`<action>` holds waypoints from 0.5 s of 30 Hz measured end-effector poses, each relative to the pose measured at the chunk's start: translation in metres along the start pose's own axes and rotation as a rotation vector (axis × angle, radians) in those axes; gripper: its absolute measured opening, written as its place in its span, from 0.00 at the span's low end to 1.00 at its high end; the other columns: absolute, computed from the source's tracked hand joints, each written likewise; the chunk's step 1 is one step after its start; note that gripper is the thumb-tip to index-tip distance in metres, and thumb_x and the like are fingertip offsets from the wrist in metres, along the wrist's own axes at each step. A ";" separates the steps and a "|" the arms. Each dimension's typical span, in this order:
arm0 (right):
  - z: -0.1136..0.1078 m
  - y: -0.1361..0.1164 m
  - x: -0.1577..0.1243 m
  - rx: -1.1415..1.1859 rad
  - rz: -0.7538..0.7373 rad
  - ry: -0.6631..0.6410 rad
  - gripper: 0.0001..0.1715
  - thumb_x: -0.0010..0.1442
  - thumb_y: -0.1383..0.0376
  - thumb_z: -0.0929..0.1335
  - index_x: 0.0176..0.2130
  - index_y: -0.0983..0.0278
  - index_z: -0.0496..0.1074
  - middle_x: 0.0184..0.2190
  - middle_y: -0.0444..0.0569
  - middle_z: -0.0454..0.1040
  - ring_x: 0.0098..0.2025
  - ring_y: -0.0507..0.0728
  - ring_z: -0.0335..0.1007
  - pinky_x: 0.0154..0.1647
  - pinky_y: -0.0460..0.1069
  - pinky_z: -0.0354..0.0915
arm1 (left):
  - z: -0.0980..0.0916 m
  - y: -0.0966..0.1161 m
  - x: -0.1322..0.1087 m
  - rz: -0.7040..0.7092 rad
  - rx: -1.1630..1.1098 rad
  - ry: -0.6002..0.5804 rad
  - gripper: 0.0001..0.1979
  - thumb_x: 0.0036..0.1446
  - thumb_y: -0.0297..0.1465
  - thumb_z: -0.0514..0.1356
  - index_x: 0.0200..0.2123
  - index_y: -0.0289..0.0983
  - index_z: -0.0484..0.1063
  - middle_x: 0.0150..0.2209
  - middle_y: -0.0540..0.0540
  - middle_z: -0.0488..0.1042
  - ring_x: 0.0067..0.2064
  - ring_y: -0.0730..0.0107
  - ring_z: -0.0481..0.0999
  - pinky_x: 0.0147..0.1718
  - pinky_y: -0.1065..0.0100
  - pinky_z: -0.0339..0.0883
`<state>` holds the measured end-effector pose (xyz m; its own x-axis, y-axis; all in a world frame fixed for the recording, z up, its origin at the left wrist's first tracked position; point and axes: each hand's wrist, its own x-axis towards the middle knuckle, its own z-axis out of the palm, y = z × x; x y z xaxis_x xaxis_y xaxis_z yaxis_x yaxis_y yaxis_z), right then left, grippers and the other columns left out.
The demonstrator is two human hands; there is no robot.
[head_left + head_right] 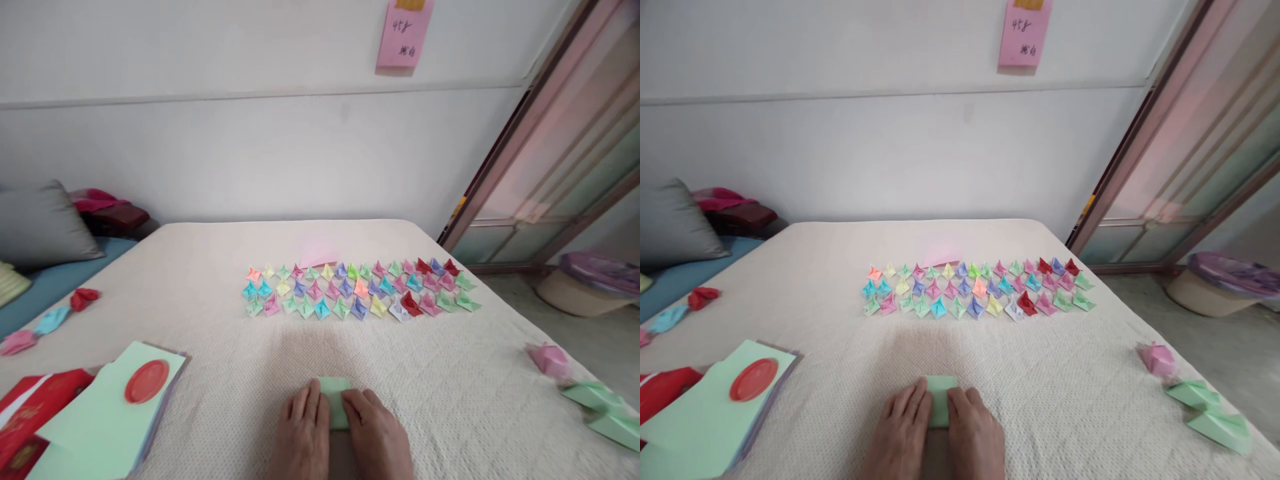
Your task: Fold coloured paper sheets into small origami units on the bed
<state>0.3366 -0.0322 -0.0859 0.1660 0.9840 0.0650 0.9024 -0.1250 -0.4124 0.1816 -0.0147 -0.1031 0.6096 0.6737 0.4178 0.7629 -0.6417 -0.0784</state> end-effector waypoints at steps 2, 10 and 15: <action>0.000 0.000 0.000 0.003 -0.009 0.010 0.16 0.64 0.64 0.58 0.33 0.57 0.73 0.27 0.45 0.74 0.27 0.56 0.76 0.24 0.46 0.63 | 0.001 0.000 0.000 -0.002 0.000 0.019 0.20 0.53 0.20 0.50 0.49 0.31 0.70 0.52 0.38 0.73 0.48 0.57 0.71 0.42 0.59 0.68; 0.000 -0.001 0.000 -0.018 -0.019 0.015 0.17 0.64 0.65 0.58 0.33 0.57 0.74 0.28 0.46 0.75 0.27 0.55 0.76 0.23 0.45 0.63 | -0.002 -0.002 0.002 0.015 0.000 0.012 0.22 0.52 0.19 0.49 0.49 0.31 0.70 0.52 0.39 0.73 0.49 0.58 0.71 0.42 0.60 0.68; -0.002 -0.001 -0.001 -0.040 -0.021 0.014 0.17 0.64 0.66 0.58 0.33 0.57 0.74 0.28 0.46 0.75 0.26 0.54 0.76 0.22 0.44 0.61 | -0.004 -0.001 0.003 -0.002 -0.021 -0.029 0.21 0.53 0.19 0.48 0.49 0.31 0.70 0.52 0.39 0.73 0.48 0.58 0.71 0.42 0.59 0.68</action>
<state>0.3358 -0.0335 -0.0837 0.1523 0.9846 0.0865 0.9207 -0.1095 -0.3745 0.1814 -0.0138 -0.0980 0.6141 0.6852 0.3917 0.7597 -0.6477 -0.0581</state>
